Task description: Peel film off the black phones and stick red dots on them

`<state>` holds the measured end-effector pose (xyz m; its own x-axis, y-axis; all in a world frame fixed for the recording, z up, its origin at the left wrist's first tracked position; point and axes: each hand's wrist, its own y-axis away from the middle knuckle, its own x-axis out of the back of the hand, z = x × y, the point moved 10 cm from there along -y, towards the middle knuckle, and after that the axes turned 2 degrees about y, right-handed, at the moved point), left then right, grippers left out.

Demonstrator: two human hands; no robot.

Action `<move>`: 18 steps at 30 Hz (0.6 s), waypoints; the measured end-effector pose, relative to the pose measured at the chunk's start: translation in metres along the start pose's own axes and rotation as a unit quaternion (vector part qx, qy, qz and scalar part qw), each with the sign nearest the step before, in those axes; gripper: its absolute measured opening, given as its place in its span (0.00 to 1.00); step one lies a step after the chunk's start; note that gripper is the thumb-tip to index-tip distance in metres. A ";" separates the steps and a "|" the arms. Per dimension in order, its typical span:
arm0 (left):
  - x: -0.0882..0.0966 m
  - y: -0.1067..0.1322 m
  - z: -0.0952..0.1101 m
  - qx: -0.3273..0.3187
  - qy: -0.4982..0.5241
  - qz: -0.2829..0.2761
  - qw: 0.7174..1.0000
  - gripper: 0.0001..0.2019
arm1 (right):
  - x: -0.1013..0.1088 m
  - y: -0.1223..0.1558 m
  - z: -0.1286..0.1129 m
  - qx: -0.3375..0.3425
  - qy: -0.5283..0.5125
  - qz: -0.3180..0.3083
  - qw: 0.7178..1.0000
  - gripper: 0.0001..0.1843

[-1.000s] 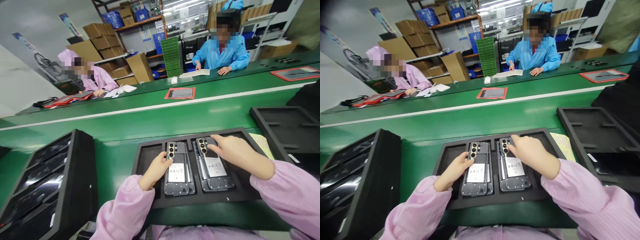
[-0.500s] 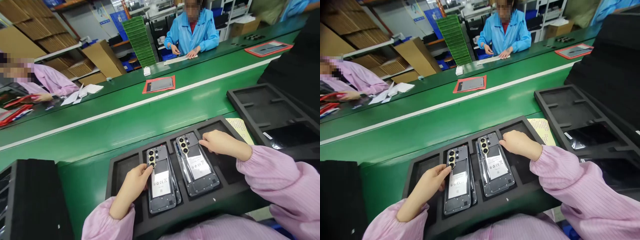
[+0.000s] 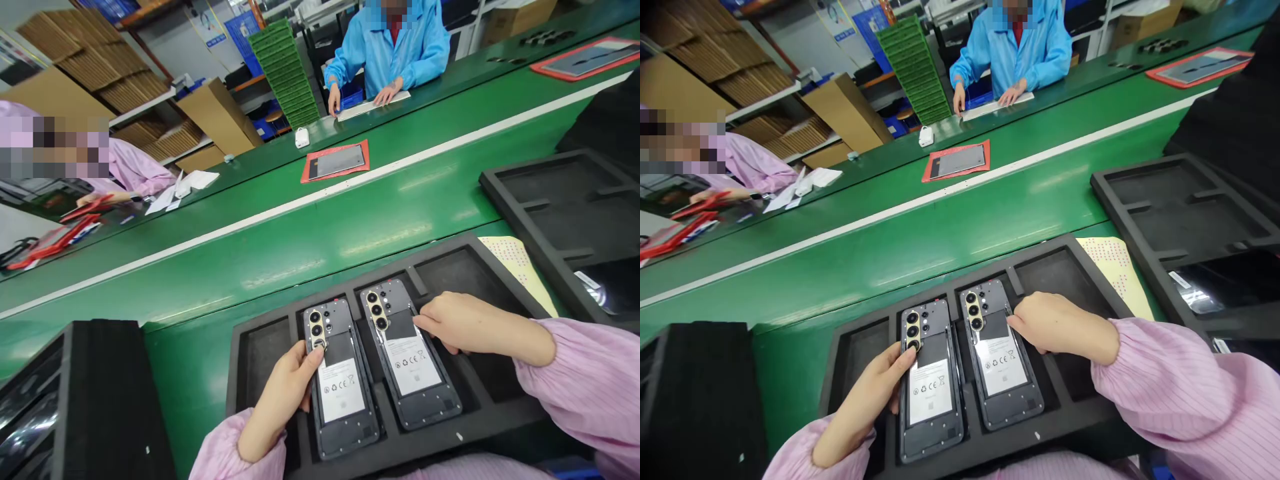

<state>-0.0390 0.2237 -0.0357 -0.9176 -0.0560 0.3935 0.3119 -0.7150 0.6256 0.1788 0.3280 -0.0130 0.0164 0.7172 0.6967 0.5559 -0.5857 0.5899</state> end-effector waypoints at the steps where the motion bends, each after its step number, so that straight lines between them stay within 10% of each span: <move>1: -0.003 0.000 -0.003 0.001 0.009 -0.014 1.000 0.30 | -0.001 0.000 0.002 -0.002 -0.004 -0.003 1.000 0.25; 18: -0.012 0.004 -0.013 0.013 0.101 -0.090 0.991 0.28 | 0.015 -0.001 0.016 0.002 -0.043 0.094 0.995 0.18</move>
<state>-0.0302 0.2129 -0.0466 -0.9888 -0.0683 0.1328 0.1418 -0.7077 0.6922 0.1920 0.3456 -0.0097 0.1919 0.6253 0.7564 0.5392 -0.7112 0.4511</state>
